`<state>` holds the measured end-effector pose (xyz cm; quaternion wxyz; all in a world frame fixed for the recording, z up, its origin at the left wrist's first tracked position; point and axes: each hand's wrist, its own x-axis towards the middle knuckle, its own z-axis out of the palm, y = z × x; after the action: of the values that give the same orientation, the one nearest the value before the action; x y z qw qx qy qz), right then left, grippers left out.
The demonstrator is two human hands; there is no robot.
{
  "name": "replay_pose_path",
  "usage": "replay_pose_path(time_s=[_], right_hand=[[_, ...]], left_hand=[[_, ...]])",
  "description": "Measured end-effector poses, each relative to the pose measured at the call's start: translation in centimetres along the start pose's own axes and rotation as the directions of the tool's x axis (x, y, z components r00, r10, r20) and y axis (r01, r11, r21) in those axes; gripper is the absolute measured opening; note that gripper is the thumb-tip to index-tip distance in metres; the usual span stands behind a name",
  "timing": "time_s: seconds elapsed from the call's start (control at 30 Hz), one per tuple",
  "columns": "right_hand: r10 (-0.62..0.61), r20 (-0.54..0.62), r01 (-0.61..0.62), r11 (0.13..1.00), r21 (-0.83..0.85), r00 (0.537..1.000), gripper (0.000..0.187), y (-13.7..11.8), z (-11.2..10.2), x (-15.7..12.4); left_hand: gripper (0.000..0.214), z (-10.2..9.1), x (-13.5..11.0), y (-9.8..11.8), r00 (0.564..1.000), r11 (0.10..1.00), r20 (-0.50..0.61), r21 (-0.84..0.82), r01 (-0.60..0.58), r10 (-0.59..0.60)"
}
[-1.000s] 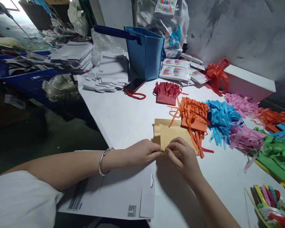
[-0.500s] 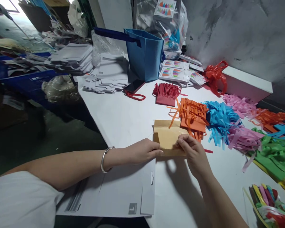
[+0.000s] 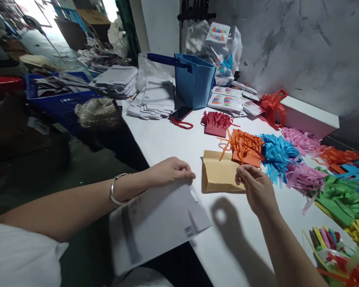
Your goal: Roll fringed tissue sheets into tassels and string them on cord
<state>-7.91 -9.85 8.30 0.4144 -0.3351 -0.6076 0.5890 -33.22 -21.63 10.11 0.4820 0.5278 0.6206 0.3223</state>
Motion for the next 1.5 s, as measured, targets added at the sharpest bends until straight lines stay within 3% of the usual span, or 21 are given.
replay_pose_path(time_s=[0.13,0.23,0.3,0.37,0.43,0.53,0.7,0.9,1.13,1.5], right_hand=[[-0.117,-0.052,0.115,0.993,-0.041,0.992,0.021,-3.9,-0.7,-1.2],[-0.345,-0.094,0.309,0.911,-0.273,0.934,0.013,-6.7,-1.8,-4.2],[-0.532,-0.031,0.430,0.715,-0.552,0.846,0.006,-7.4,-2.5,-7.0],[-0.653,0.118,0.498,0.434,-0.751,0.748,0.006,-6.8,-3.3,-9.7],[-0.687,0.276,0.532,0.189,-0.825,0.672,0.013,-5.3,-4.2,-11.9],[-0.659,0.408,0.545,0.004,-0.838,0.632,0.021,-2.9,-5.5,-14.4],[-0.605,0.469,0.555,-0.054,-0.830,0.643,0.027,-0.9,-6.9,-16.7],[-0.578,0.540,0.579,-0.139,-0.804,0.612,0.028,-0.2,-7.4,-17.8],[-0.550,0.563,0.590,-0.149,-0.793,0.617,0.026,0.0,-7.3,-18.0],[-0.520,0.618,0.621,-0.197,-0.758,0.589,0.016,0.0,-7.0,-17.6]], left_hand=[[0.049,2.6,-0.3,2.3,0.994,0.909,-0.110,-0.411,-0.071,0.028],[0.050,5.7,0.7,3.1,0.992,0.830,-0.090,-0.544,-0.124,0.089],[0.047,8.1,1.5,3.4,0.994,0.801,-0.040,-0.589,-0.106,0.102],[0.041,10.4,2.1,3.4,0.995,0.792,0.009,-0.606,-0.075,0.101],[0.035,12.5,2.4,3.5,0.994,0.815,0.039,-0.576,-0.059,0.099],[0.032,14.6,2.4,3.5,0.995,0.876,0.064,-0.481,-0.034,0.074],[0.030,16.5,2.7,3.8,0.993,0.921,0.058,-0.382,-0.076,0.105],[0.031,17.4,2.9,4.4,0.990,0.938,0.046,-0.326,-0.113,0.135],[0.029,17.7,3.0,4.9,0.990,0.933,0.076,-0.349,-0.086,0.120],[0.027,17.4,2.8,4.9,0.991,0.917,0.074,-0.392,-0.073,0.110]])
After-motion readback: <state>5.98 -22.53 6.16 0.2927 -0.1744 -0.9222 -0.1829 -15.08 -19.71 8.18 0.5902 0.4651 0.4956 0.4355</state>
